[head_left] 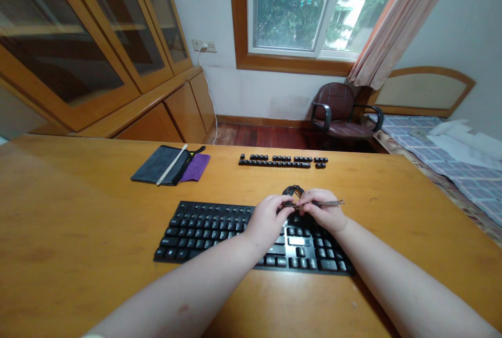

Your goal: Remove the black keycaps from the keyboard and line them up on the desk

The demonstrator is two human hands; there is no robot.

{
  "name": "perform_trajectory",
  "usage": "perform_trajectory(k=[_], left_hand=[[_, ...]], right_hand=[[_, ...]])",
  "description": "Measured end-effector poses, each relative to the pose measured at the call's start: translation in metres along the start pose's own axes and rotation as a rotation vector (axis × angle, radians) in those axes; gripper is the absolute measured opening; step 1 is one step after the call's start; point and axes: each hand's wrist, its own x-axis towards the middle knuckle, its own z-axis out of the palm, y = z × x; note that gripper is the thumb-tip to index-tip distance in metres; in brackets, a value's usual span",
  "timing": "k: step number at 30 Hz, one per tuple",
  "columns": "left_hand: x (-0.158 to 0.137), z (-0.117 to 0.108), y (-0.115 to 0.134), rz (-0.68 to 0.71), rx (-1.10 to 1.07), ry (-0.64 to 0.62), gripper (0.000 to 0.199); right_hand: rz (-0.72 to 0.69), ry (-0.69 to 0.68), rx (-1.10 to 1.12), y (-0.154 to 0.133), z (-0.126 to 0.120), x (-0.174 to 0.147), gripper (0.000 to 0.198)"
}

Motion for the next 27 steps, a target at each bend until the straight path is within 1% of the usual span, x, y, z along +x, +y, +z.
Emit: perform_trajectory(k=[3, 8, 12, 16, 22, 24, 27], left_hand=[[-0.0004, 0.0002, -0.0008, -0.011, 0.000, 0.001, 0.022], [0.0017, 0.0009, -0.0026, -0.028, -0.055, 0.033, 0.023], [0.0029, 0.0014, -0.0041, 0.014, -0.090, 0.049, 0.024], [0.0023, 0.0014, -0.0037, 0.044, -0.113, 0.060, 0.020], [0.0014, 0.0002, -0.0034, 0.071, -0.162, 0.109, 0.017], [0.0014, 0.0004, -0.0051, 0.067, -0.183, 0.118, 0.017], [0.0017, 0.0027, -0.0094, 0.042, -0.237, 0.109, 0.020]], right_hand=[[-0.008, -0.062, -0.016, -0.0005, 0.0004, 0.0014, 0.018], [-0.056, -0.034, -0.088, -0.0012, 0.0018, 0.0021, 0.013], [-0.088, -0.029, -0.121, -0.0029, 0.0021, 0.0029, 0.009], [-0.104, -0.046, -0.129, -0.0064, 0.0017, 0.0048, 0.007], [-0.098, -0.088, -0.133, -0.0081, -0.0001, 0.0039, 0.010], [-0.088, -0.061, -0.131, -0.0059, -0.0002, 0.0019, 0.017], [-0.057, 0.054, -0.164, -0.0014, 0.0007, -0.0012, 0.027]])
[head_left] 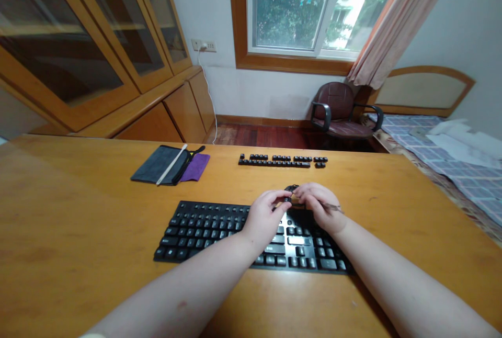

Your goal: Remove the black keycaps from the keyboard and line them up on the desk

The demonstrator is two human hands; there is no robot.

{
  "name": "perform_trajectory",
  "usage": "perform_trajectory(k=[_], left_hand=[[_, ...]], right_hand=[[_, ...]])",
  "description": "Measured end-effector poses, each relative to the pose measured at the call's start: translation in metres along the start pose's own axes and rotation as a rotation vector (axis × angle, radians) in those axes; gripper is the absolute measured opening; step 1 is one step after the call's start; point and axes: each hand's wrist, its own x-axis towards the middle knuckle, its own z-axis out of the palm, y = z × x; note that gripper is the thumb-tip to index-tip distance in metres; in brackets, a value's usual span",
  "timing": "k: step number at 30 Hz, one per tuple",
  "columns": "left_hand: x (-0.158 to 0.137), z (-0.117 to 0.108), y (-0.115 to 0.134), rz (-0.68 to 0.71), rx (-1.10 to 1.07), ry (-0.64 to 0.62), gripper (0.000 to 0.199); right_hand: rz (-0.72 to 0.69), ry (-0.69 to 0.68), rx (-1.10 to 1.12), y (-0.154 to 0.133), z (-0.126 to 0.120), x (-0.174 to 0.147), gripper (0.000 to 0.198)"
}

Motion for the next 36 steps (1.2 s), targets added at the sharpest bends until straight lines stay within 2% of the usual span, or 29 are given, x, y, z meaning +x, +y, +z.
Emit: perform_trajectory(k=[2, 4, 7, 10, 14, 21, 24, 26, 28, 30, 32, 34, 36], left_hand=[[0.000, 0.002, -0.003, -0.019, -0.056, -0.003, 0.025], [0.000, 0.003, -0.006, -0.026, -0.099, -0.002, 0.030], [0.000, 0.004, -0.007, -0.018, -0.105, 0.023, 0.037], [0.000, 0.003, -0.005, -0.002, -0.065, 0.048, 0.037], [0.000, 0.002, -0.001, 0.000, -0.041, 0.038, 0.029], [-0.001, 0.002, 0.001, 0.015, -0.080, 0.011, 0.024], [-0.002, 0.000, 0.007, 0.018, -0.025, 0.013, 0.019], [-0.003, -0.002, 0.012, 0.015, 0.046, 0.013, 0.017], [-0.004, -0.003, 0.015, 0.005, 0.097, 0.000, 0.016], [-0.004, -0.004, 0.016, -0.007, 0.124, -0.008, 0.017], [-0.004, -0.004, 0.015, -0.018, 0.133, -0.014, 0.017], [-0.004, -0.004, 0.014, -0.025, 0.132, -0.018, 0.017], [-0.004, -0.004, 0.013, -0.026, 0.126, -0.019, 0.018]], right_hand=[[0.032, 0.024, -0.060, 0.002, 0.001, -0.002, 0.027], [0.029, -0.038, -0.145, 0.002, 0.002, -0.002, 0.022], [-0.046, -0.143, -0.248, -0.001, 0.003, -0.001, 0.020], [-0.090, -0.155, -0.265, -0.004, 0.002, 0.001, 0.025], [-0.125, -0.136, -0.269, -0.004, 0.002, 0.004, 0.028], [-0.129, -0.090, -0.314, -0.007, 0.003, -0.002, 0.021], [-0.099, 0.058, -0.406, -0.011, -0.010, 0.000, 0.022], [0.030, 0.262, -0.519, -0.005, -0.027, 0.004, 0.024], [0.257, 0.379, -0.652, 0.010, -0.049, 0.009, 0.028], [0.513, 0.321, -0.765, 0.033, -0.069, 0.011, 0.032], [0.739, 0.200, -0.826, 0.057, -0.084, 0.009, 0.034], [0.877, 0.096, -0.826, 0.076, -0.092, 0.004, 0.035], [0.931, 0.023, -0.826, 0.088, -0.095, -0.002, 0.038]])
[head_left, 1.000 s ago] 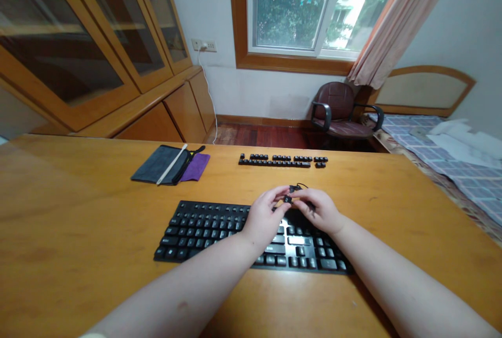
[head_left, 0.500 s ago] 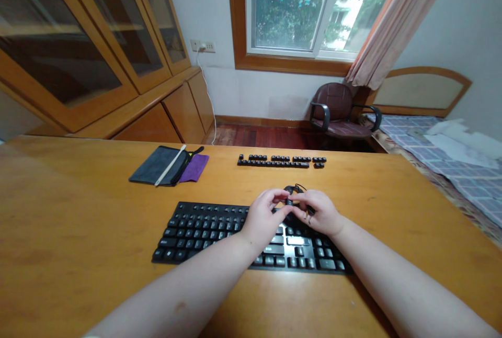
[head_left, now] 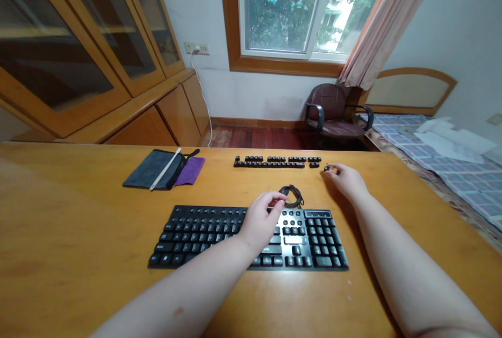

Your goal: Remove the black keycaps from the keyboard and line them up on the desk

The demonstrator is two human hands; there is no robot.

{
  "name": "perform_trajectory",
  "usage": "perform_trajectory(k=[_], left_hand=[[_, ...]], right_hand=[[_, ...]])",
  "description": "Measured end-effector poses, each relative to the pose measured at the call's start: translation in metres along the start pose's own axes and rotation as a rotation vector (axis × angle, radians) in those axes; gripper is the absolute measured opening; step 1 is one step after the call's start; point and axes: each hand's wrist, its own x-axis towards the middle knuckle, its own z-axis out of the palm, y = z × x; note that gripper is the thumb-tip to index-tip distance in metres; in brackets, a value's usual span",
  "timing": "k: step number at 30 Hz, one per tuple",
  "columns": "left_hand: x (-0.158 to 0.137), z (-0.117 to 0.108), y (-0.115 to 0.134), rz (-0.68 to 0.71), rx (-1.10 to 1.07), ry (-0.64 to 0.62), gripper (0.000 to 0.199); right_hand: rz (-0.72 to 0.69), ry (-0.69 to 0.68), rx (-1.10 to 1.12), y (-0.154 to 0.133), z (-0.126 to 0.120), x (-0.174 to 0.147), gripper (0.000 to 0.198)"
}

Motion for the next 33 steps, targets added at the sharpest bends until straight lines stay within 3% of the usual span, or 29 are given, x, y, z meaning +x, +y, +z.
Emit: perform_trajectory(k=[7, 23, 33], left_hand=[[0.001, 0.000, 0.001, -0.002, -0.002, -0.002, 0.017], [0.001, 0.000, 0.003, -0.009, 0.009, -0.004, 0.016], [0.001, 0.001, 0.001, -0.007, 0.013, -0.014, 0.016]], right_hand=[[0.004, -0.066, -0.074, 0.012, 0.009, 0.005, 0.043], [0.020, 0.032, -0.044, 0.011, 0.016, 0.006, 0.039], [-0.004, 0.006, -0.085, 0.010, 0.018, 0.008, 0.042]])
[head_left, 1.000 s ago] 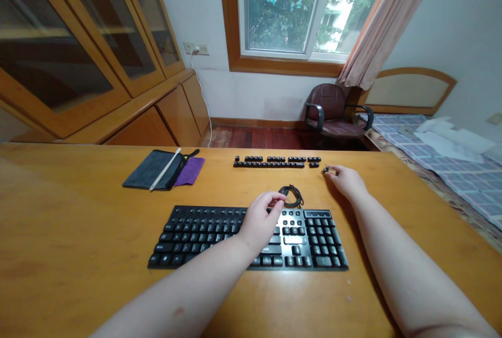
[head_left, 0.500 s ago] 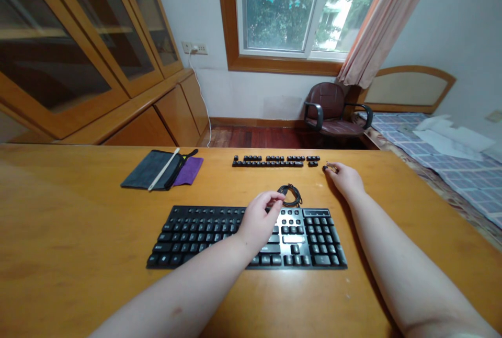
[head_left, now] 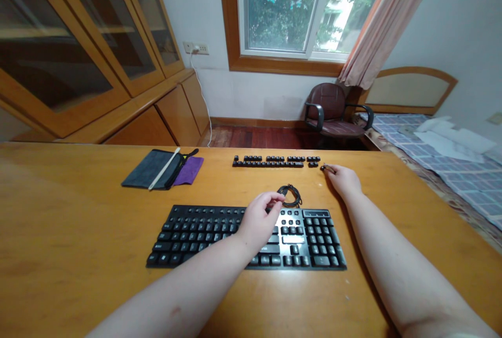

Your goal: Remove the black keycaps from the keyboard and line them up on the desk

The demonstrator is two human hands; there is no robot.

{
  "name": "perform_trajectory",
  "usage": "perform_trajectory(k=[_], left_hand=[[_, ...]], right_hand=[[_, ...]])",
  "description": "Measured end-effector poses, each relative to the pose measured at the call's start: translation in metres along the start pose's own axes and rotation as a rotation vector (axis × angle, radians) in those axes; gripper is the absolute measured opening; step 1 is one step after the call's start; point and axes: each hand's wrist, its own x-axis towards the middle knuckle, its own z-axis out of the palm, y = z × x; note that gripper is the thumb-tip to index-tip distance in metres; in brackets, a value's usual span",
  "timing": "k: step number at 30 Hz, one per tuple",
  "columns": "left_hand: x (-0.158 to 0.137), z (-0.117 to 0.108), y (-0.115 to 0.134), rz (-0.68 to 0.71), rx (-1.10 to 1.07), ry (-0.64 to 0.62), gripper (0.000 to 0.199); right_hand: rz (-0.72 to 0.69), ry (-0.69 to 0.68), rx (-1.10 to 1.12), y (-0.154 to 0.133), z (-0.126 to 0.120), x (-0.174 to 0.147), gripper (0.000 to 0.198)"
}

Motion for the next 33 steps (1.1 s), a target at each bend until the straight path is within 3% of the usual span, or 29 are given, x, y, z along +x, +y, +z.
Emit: perform_trajectory(k=[17, 33], left_hand=[[0.001, 0.001, -0.003, 0.017, -0.008, 0.005, 0.015], [0.000, 0.004, -0.002, 0.030, 0.002, -0.004, 0.015]], right_hand=[[-0.052, 0.026, -0.031, -0.011, -0.002, -0.005, 0.036], [-0.037, -0.020, -0.018, -0.020, -0.001, -0.005, 0.053]])
